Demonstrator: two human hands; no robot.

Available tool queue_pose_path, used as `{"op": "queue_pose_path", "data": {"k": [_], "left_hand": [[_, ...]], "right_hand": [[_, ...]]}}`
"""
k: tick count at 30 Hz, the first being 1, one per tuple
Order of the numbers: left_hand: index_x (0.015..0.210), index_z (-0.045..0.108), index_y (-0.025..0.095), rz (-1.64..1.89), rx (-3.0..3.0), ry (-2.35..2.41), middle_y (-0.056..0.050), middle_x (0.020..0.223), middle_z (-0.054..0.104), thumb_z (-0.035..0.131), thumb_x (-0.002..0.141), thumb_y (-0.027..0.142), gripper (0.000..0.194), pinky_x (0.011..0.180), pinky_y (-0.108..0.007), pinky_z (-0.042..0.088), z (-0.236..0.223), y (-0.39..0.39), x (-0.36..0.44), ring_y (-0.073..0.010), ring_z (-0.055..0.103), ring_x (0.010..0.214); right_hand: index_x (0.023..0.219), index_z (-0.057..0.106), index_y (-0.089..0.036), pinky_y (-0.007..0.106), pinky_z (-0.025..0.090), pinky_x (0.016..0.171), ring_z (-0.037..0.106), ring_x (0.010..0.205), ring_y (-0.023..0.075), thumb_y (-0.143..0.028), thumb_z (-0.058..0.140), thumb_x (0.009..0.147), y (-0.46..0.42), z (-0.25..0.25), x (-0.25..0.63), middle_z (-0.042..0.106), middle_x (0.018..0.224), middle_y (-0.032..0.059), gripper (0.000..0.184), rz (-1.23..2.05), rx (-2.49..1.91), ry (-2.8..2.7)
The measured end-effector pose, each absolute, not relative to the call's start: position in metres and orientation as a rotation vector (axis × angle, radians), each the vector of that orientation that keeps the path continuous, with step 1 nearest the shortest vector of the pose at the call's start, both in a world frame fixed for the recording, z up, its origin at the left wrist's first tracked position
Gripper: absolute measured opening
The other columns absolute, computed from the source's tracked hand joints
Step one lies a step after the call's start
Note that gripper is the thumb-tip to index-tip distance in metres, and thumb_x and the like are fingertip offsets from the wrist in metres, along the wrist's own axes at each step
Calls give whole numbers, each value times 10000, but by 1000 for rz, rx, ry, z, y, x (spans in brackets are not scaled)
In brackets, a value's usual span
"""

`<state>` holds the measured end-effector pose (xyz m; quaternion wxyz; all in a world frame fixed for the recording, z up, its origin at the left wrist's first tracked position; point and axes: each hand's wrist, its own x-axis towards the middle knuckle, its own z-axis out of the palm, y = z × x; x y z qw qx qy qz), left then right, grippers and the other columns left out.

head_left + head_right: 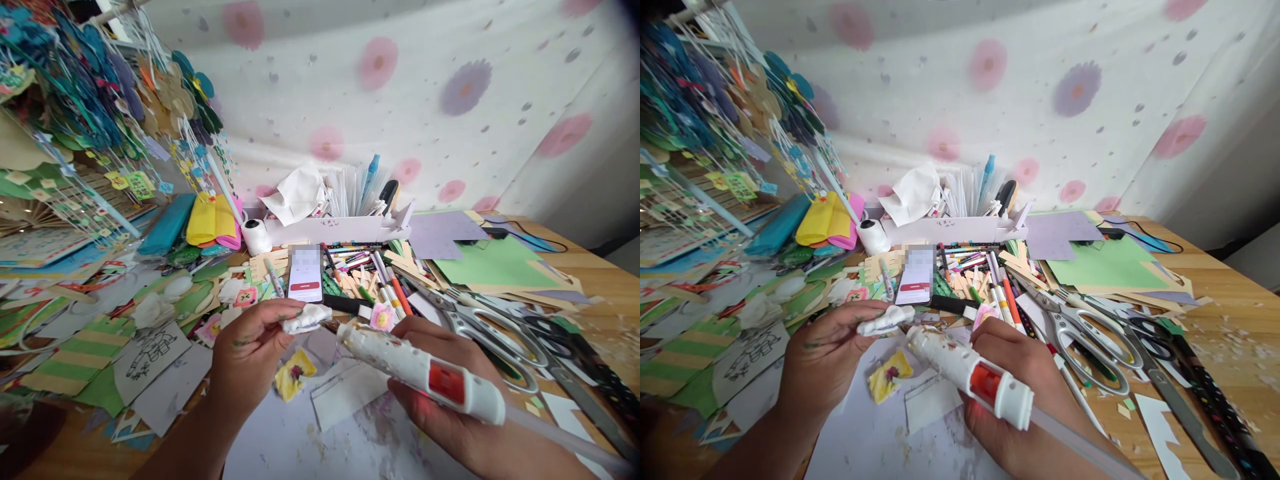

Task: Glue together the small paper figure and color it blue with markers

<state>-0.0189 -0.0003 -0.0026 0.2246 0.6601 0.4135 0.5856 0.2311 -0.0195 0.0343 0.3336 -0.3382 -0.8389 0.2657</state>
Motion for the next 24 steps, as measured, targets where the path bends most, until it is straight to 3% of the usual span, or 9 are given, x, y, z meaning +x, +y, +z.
{"op": "queue_pose_path", "data": {"k": [10, 14, 19, 24], "left_hand": [[940, 723, 312, 1564, 1667, 1029, 52, 966, 748, 644, 794, 13, 342, 810, -203, 559, -8, 2, -18, -127, 691, 910], [919, 729, 301, 1578, 1602, 1001, 44, 961, 751, 660, 782, 17, 323, 807, -221, 564, -10, 2, -19, -139, 692, 909], [912, 727, 286, 1619, 1697, 1104, 53, 947, 755, 660, 770, 2, 324, 809, -171, 548, -7, 1, -15, -111, 699, 884], [909, 726, 284, 1640, 1708, 1148, 57, 942, 758, 654, 765, 10, 318, 793, -157, 552, -7, 0, -12, -105, 705, 866]], "right_hand": [[711, 420, -218, 271, 412, 578, 504, 654, 147, 16, 499, 708, -21, 31, 230, 523, 699, -11, 247, 586, -871, -2203], [802, 481, -237, 285, 431, 599, 527, 680, 162, -14, 490, 764, -22, 32, 232, 562, 729, -4, 226, 585, -884, -2244], [751, 420, -236, 279, 401, 546, 522, 679, 171, -52, 503, 784, -22, 31, 234, 550, 694, -5, 204, 414, -885, -2313], [704, 404, -234, 272, 442, 518, 549, 621, 158, -104, 490, 795, -21, 11, 239, 514, 683, 2, 181, 295, -958, -2266]]}}
